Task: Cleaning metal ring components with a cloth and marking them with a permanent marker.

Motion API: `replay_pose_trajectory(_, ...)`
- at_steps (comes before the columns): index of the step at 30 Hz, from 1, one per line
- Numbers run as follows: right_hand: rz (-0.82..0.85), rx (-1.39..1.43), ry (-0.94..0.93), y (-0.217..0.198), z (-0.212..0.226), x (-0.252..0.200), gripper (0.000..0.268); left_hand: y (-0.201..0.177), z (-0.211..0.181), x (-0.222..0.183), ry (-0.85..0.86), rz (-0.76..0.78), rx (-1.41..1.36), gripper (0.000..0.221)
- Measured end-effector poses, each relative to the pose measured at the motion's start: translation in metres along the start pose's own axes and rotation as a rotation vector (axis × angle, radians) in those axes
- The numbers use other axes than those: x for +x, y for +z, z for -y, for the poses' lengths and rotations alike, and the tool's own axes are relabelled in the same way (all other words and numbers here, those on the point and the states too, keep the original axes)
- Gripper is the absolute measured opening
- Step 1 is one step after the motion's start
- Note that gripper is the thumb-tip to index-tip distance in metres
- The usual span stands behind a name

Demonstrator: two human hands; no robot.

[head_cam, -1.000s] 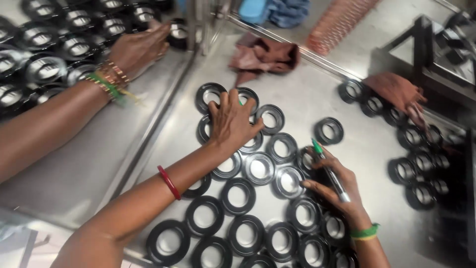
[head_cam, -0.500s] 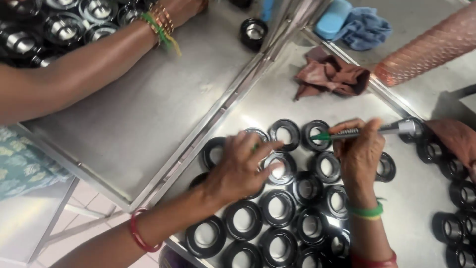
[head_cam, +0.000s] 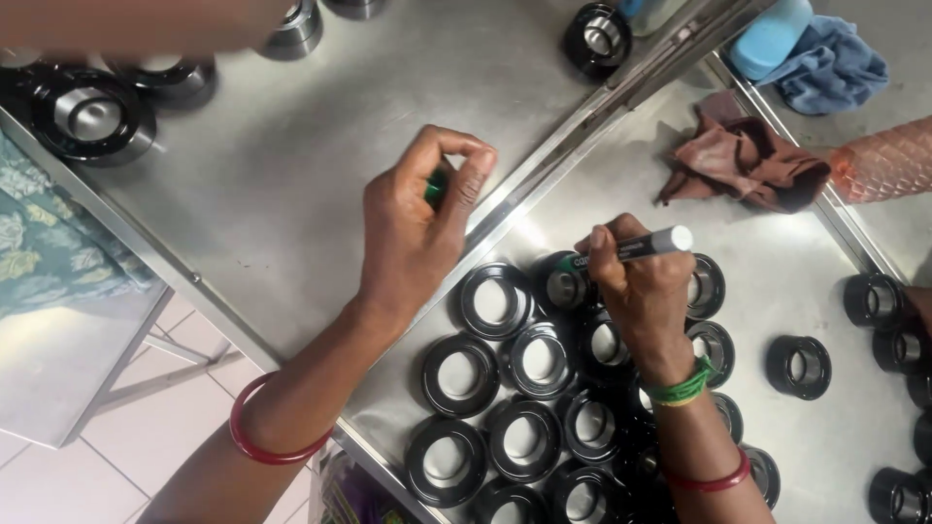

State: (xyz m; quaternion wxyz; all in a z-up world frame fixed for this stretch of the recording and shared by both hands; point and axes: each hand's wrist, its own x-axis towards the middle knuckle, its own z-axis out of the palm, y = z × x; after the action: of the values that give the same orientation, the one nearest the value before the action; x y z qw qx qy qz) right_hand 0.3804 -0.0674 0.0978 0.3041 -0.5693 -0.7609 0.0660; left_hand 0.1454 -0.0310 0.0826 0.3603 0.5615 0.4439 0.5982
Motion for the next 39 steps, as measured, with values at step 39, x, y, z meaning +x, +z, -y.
replay_pose_trajectory(39,0.022,0.094,-0.105,0.039,0.019,-0.007,0.039,-0.007,0.009,0.005,0.208,-0.028,-0.074,0.022)
